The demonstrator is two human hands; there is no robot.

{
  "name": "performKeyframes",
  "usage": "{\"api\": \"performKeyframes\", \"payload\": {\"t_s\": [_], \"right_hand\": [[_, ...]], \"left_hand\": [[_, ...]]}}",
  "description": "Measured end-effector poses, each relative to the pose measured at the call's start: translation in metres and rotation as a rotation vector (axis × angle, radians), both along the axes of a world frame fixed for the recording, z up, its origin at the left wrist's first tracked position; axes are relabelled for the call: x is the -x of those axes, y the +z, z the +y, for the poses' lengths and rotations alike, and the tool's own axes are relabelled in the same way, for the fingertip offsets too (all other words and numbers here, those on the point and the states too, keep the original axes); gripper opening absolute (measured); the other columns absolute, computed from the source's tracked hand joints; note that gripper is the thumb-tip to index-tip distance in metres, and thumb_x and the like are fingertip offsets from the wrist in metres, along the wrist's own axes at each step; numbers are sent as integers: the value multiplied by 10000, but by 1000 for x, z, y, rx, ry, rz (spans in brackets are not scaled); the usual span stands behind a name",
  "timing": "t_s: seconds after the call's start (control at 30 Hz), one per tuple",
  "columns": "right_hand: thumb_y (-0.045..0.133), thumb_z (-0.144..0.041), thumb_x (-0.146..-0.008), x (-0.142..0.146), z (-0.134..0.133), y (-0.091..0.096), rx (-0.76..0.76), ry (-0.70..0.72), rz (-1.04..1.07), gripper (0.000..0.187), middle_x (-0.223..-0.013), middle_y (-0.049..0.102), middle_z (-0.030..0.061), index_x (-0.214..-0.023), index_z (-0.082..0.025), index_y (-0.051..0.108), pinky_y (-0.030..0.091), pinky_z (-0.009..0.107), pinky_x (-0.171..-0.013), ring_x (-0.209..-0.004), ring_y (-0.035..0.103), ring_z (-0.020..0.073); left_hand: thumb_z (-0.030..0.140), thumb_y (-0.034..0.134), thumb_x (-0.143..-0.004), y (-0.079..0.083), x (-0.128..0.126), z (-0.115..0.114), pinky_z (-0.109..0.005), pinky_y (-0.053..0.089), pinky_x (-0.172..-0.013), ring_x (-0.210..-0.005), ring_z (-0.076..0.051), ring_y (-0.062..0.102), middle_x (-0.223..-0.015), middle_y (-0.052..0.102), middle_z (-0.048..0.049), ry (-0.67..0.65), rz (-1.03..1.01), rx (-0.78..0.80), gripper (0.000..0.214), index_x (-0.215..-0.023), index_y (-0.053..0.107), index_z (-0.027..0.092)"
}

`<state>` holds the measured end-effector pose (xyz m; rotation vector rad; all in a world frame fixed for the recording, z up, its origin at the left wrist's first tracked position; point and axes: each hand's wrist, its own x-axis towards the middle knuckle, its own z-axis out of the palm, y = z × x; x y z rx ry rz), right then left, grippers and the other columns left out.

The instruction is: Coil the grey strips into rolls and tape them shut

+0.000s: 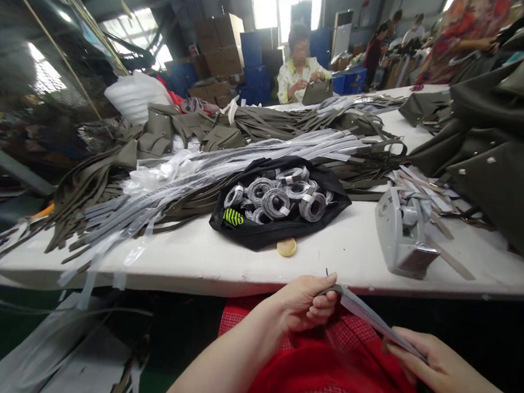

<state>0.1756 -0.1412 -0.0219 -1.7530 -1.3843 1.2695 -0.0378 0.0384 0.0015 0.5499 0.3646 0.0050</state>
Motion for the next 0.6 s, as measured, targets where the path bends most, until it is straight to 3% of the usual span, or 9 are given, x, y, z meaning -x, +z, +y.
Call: {"api": "performKeyframes", "payload": {"t_s": [0.23,0.4,0.43,0.5,0.57,0.6], "right_hand": [[505,-702,-874,-5,-2,-6,-61,-52,-18,530,-642,618,0,-767,-217,688,515,246,-601,-607,565,184],[446,-735,-875,-3,1,1,-82,-91,-10,575,-670,668,26,-797,-241,730,563,279,-663,-666,642,236],[454,-729,-875,-1,3,3,-95,-89,-3,565,-713,692,33,-809,-243,735,574,292,-698,-708,660,254],[476,-711,-877,11,7,8,-116,-68,12,543,-777,724,36,-801,-241,736,585,314,-753,-774,682,282],[488,-694,-882,30,10,12,-121,-35,22,533,-765,731,28,-744,-237,726,590,315,-756,-769,686,281],[492,-689,-883,41,10,14,-122,-16,26,531,-741,728,22,-716,-238,719,591,308,-738,-741,682,270]], "left_hand": [[436,732,-851,-1,6,2,-159,61,-326,-342,-27,162,-412,314,104,49,26,24,407,-678,519,135],[434,731,-848,8,12,-4,-175,68,-324,-301,-39,187,-413,352,94,-270,-62,46,352,-784,586,119],[437,732,-843,10,10,-8,-171,110,-326,-300,-45,220,-411,362,89,-283,-84,34,351,-803,605,112],[463,744,-819,10,-1,-16,-175,299,-382,-356,-76,403,-460,467,43,-141,-124,0,376,-828,637,103],[512,733,-808,8,-18,-24,-242,497,-614,-602,-153,633,-651,646,-50,143,-154,-81,424,-899,668,103],[535,709,-821,6,-28,-27,-295,522,-754,-765,-198,683,-793,705,-93,282,-153,-172,453,-972,678,109]]}}
